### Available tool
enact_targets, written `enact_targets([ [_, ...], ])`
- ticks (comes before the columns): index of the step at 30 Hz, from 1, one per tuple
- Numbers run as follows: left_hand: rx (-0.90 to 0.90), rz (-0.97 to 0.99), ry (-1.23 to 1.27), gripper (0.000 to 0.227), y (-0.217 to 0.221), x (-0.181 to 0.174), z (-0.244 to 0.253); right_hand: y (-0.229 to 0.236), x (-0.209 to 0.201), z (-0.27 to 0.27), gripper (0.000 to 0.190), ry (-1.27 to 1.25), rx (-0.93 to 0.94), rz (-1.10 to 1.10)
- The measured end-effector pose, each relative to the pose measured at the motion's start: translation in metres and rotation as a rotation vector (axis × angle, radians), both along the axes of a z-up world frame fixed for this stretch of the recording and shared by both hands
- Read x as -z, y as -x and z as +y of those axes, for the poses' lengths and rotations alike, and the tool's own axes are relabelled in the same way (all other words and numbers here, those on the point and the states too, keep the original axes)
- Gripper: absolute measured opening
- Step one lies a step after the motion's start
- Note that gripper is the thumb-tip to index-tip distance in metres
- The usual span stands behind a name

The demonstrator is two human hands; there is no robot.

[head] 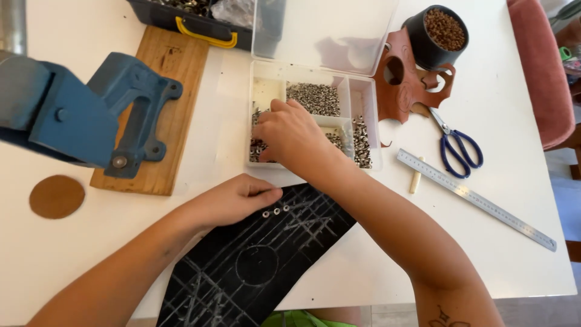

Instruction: Inserting metal eyelets into pre-punched holes in a black leather component

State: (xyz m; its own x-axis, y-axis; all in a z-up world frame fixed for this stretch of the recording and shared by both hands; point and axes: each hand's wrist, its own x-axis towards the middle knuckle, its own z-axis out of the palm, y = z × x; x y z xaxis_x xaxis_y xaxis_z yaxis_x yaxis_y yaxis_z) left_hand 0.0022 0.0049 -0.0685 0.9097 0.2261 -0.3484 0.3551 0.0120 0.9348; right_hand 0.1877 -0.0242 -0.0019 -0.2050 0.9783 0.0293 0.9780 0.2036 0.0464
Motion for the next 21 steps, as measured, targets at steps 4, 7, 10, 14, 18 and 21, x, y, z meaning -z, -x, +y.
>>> enact_targets([
  [4,-0.04,-0.013,0.053,0.034,0.001,0.016,0.008,-0.008,0.012,0.016,0.036,0.115,0.05,0.032],
  [7,0.036,-0.023,0.056,0.035,0.001,0.004,0.007,-0.01,0.008,0.011,0.024,0.133,0.086,0.087],
  [10,0.077,-0.03,0.066,0.035,0.004,-0.005,0.004,-0.011,0.005,0.004,0.02,0.099,0.08,0.181],
  [14,0.078,-0.012,0.054,0.034,0.002,-0.012,0.004,-0.006,-0.006,-0.007,0.011,-0.019,0.032,0.18],
  [18,0.041,0.019,0.07,0.031,-0.001,0.006,0.008,0.003,-0.029,-0.038,0.015,-0.306,-0.038,0.142],
  [21,0.044,0.011,0.073,0.032,-0.004,-0.002,0.006,0.023,-0.053,-0.085,0.022,-0.132,-0.058,0.269],
])
